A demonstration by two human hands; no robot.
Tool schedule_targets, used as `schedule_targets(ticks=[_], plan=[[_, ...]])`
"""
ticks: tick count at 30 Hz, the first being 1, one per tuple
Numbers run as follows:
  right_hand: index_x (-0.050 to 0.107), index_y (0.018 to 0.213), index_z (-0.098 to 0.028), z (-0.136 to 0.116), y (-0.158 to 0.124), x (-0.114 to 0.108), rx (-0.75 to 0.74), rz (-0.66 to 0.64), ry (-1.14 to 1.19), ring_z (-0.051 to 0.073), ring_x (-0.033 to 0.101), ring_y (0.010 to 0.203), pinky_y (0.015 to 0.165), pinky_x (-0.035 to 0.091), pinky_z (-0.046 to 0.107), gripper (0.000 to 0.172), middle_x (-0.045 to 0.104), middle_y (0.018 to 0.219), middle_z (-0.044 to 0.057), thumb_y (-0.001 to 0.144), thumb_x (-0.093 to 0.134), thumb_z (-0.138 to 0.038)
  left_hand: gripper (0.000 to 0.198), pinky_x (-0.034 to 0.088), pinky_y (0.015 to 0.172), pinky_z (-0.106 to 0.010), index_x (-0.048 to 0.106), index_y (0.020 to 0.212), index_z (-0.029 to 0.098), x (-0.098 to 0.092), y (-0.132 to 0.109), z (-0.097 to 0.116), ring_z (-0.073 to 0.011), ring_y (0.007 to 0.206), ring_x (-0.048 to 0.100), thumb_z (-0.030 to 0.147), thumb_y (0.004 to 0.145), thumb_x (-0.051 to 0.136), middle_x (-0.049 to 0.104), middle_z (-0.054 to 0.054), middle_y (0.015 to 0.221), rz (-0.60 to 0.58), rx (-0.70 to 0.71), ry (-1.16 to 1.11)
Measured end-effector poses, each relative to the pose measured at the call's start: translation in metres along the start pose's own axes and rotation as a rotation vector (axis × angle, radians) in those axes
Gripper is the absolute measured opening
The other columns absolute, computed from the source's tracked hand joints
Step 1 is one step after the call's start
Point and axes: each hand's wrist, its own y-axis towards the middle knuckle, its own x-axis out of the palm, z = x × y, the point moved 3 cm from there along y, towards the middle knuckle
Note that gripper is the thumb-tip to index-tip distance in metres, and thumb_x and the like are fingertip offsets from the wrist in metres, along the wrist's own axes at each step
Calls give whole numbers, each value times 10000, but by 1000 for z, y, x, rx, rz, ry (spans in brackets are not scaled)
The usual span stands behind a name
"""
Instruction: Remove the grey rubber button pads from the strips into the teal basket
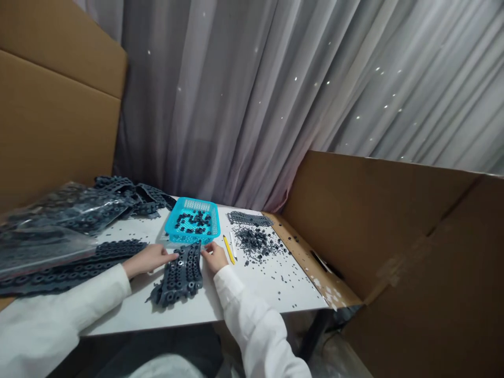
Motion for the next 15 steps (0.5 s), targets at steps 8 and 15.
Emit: schedule_targets(ticks=[8,15], plan=[[511,899,-233,10,5,20,-157,-63,399,152,575,668,707,479,300,339,599,718,-32,643,718,-316,353,458,541,-277,578,543,208,36,11,-3,-195,554,606,475,519,808,613,-5,523,-111,5,-457],[503,886,-244,-1,3,14,-225,-133,545,155,569,658,649,482,284,380,582,706,-29,665,737,-446,341,582,709,-386,677,684,190,45,-7,2,-281,698,726,467,569,840,742,-81,661,-258,-113,-744]])
